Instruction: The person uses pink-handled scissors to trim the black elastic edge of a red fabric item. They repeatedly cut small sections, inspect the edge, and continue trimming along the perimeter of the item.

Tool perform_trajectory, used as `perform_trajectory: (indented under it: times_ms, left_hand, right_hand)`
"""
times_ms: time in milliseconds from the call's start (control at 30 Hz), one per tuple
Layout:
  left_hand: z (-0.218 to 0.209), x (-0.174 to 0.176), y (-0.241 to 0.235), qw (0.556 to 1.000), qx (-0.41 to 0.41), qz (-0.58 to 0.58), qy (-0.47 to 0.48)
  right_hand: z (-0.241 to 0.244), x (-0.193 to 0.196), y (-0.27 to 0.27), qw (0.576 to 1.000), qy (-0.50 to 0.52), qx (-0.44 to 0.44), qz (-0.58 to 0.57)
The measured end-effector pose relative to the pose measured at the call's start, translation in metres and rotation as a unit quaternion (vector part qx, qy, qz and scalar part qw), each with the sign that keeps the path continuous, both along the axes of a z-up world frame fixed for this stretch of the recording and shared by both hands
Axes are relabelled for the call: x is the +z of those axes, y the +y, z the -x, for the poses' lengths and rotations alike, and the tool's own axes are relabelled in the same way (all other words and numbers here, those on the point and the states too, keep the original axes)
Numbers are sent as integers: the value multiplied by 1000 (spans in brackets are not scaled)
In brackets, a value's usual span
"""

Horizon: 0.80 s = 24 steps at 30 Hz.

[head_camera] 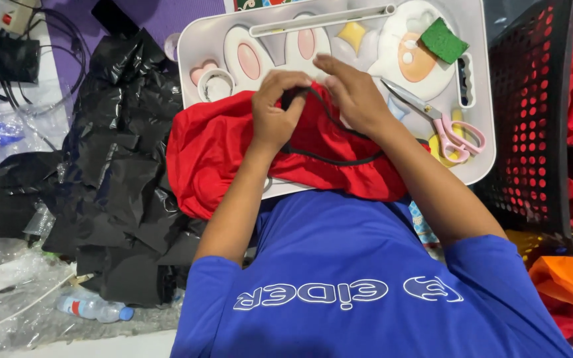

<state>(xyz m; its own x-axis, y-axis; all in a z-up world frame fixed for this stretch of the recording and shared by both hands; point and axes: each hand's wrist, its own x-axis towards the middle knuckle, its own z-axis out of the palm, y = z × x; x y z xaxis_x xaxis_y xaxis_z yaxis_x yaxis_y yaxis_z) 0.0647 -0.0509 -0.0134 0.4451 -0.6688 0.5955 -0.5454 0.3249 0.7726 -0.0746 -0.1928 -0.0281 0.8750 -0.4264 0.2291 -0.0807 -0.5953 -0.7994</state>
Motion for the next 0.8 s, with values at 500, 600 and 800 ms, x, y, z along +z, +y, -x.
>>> perform_trajectory:
  times_ms: [500, 600, 800]
  left_hand:
    - [-7, 68, 5, 974, -19, 55, -219]
    - [-2, 69, 7, 982, -26, 40, -183]
    - [8, 76, 11, 984, -22, 40, -171]
  right_hand:
    - [47, 53, 20, 961, -192, -150, 129]
    - [47, 51, 26, 962, -185, -166, 114]
    - [47, 73, 35, 942, -205, -114, 238]
